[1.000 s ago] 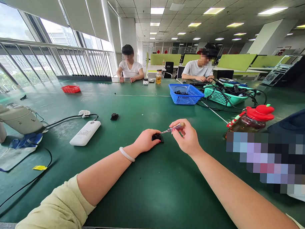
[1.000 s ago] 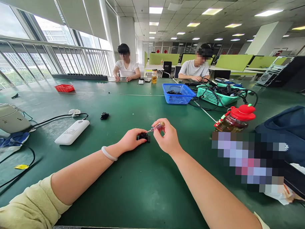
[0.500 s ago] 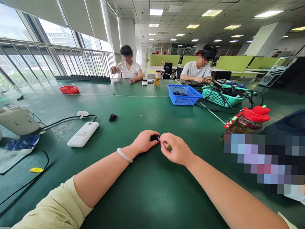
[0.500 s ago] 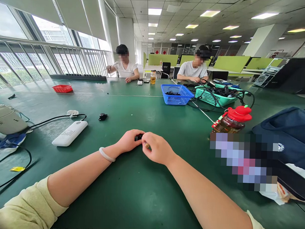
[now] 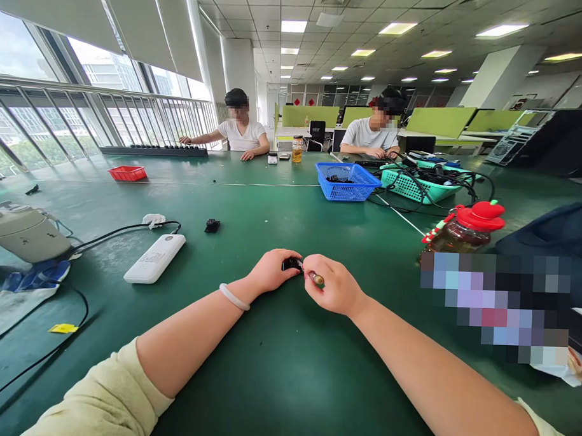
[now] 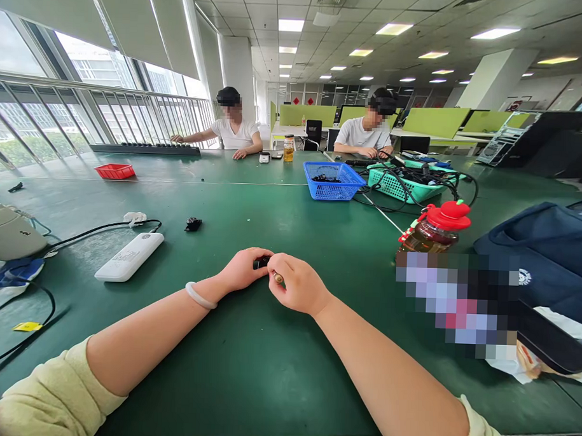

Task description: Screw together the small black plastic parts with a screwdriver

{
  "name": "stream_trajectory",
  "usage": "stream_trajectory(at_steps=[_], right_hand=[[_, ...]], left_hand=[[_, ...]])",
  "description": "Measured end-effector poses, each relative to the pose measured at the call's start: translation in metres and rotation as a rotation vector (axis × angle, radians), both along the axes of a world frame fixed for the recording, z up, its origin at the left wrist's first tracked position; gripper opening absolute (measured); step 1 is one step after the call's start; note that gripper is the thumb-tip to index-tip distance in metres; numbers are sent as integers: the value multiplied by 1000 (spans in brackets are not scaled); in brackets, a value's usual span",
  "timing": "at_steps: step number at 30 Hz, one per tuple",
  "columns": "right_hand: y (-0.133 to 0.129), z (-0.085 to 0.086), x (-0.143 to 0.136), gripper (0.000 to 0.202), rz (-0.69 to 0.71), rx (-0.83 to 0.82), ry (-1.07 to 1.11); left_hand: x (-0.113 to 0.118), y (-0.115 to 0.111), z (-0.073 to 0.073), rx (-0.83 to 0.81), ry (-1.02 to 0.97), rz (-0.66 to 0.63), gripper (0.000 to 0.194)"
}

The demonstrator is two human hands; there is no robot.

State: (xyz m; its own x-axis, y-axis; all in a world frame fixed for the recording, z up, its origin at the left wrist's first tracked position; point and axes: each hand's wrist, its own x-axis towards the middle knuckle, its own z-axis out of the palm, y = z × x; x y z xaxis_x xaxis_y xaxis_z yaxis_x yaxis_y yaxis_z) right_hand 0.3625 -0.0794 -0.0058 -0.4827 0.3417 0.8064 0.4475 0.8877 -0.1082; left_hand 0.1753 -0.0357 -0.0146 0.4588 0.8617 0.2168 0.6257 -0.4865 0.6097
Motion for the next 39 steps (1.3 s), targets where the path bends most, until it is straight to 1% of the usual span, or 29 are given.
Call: stream_trajectory(at_steps=[7,15,22,25,28,32,34,36,39], right_hand=[[0,2,-1,23,22,34,-1],[2,1,1,23,23,23,-5],[2,0,3,20,-12,22,-34],[1,-2,1,20,-2,80,-128],[-1,-5,-5,15,24,142,-295],[-2,-10,-13,6,44,88,-575],[-2,-11,-14,4,50,50,-629],[-2,-11,-12,6,54,26,-593],[-1,-6,-6,13,32,32,-417]], left_hand=[[1,-2,3,-17,-13,-1,27],[1,-1,2,-23,-17,-3,27],[0,-1,2,-15,-4,-5,29],[0,-1,1,-10,-2,8,33],[0,0,0,3,4,15,37],[0,1,-1,-8,1,29,37],[0,1,-1,-13,-6,37,37],[-1,1,-2,-13,-13,37,37],[-1,1,-3,-7,-16,23,38]])
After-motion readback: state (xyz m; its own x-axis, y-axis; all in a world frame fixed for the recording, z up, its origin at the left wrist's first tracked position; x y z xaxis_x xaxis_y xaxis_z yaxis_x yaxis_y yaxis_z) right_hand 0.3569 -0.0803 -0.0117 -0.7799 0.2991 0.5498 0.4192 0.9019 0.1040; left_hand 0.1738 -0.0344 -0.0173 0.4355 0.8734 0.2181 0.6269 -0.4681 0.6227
